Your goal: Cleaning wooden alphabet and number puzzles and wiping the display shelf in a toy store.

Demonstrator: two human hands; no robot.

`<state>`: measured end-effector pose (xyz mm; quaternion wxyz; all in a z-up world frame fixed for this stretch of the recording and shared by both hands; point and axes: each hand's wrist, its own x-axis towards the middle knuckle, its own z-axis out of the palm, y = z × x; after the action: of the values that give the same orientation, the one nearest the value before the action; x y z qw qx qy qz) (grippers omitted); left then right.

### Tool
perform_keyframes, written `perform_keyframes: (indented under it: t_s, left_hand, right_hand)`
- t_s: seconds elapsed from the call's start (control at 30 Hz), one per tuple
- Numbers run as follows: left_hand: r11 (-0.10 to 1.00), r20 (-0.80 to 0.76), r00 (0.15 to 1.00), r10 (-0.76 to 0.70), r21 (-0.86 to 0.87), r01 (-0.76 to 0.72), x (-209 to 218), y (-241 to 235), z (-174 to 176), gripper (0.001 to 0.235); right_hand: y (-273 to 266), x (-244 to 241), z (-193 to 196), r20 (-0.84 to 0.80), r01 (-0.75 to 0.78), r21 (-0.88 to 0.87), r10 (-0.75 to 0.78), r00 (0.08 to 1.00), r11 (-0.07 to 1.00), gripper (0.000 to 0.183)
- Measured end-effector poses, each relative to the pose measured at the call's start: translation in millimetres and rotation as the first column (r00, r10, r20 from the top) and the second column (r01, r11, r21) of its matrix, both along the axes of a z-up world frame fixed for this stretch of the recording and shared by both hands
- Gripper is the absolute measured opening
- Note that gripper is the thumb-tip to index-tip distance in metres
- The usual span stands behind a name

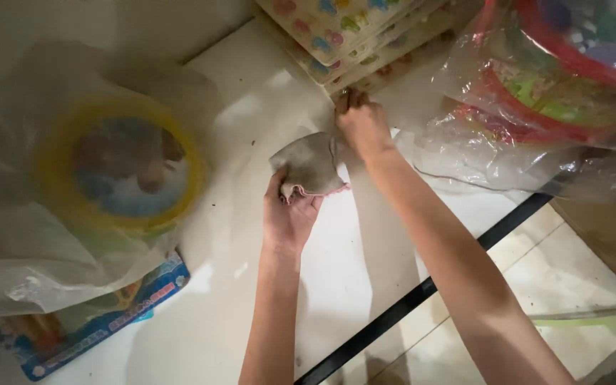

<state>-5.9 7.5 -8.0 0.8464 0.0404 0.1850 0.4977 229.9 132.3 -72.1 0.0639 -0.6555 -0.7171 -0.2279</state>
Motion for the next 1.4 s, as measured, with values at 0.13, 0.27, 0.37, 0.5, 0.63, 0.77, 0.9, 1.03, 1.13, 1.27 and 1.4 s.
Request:
perform_keyframes:
  t_s: [0.13,0.27,0.37,0.5,0.63,0.77,0.9,1.03,1.13,1.27,1.4]
  left_hand:
    - [0.998,0.044,0.999,0.014,0.062,-0.017,-6.6,4.1,12.9,0.041]
    - [0.996,-0.038,0.998,0.058,0.065,-0.056,-10.2,0.8,25.5,0.038]
    - [0.994,0.018,0.999,0.046,0.094,-0.047,-13.3,7.9,1.2,0.035]
    - [0.972,-0.053,0.998,0.047,0.231,-0.033,-21.2,-3.8,21.5,0.038]
    - [0.993,-0.23,0.97,0.073,0.108,-0.049,-24.6,-10.3,35.7,0.043]
    - [0.997,-0.23,0.97,0.073,0.054,-0.062,-25.1,-4.5,18.3,0.041]
    - [0.992,-0.169,0.983,0.076,0.111,-0.058,-16.9,-2.4,21.0,0.042]
    - [0.982,-0.162,0.984,0.072,0.183,-0.041,-19.7,1.8,-1.1,0.041]
    - [0.99,-0.207,0.976,0.065,0.134,-0.038,-15.6,-2.7,24.3,0.038]
    - [0.991,-0.168,0.983,0.076,0.122,-0.056,-13.2,-0.5,18.4,0.037]
    - [0.994,-0.229,0.973,0.03,0.106,-0.006,-6.9,9.7,25.9,0.041]
  right_hand:
    - [-28.0,-22.3,30.0,-0.033,-0.068,0.164,0.074,0.997,0.984,0.032]
    - [-27.0,-33.5,31.0,-0.204,-0.032,0.153,0.063,0.977,0.988,0.02]
    - [-33.1,-36.3,53.6,0.04,0.049,-0.226,-0.041,0.998,0.973,0.014]
    - [-33.9,-36.3,67.0,0.003,0.094,0.061,-0.094,0.996,0.994,0.042]
    - [-12.4,-11.6,49.8,-0.229,0.116,0.072,-0.097,0.969,0.991,0.075]
    - [-19.4,-4.7,60.6,-0.14,0.017,0.221,0.014,0.99,0.975,0.075]
    - [1.6,15.1,30.7,0.084,-0.035,0.062,0.03,0.996,0.997,0.045]
    - [-28.9,-8.5,115.9,-0.176,-0.043,-0.238,0.0,0.984,0.97,0.043]
    - [10.3,11.5,83.6,0.458,-0.044,0.121,-0.016,0.889,0.992,0.095]
    - [8.6,-10.4,98.3,0.462,-0.1,0.213,-0.011,0.887,0.972,0.088]
    - [45.1,-6.6,65.3,0.286,-0.165,0.136,0.121,0.951,0.977,0.079]
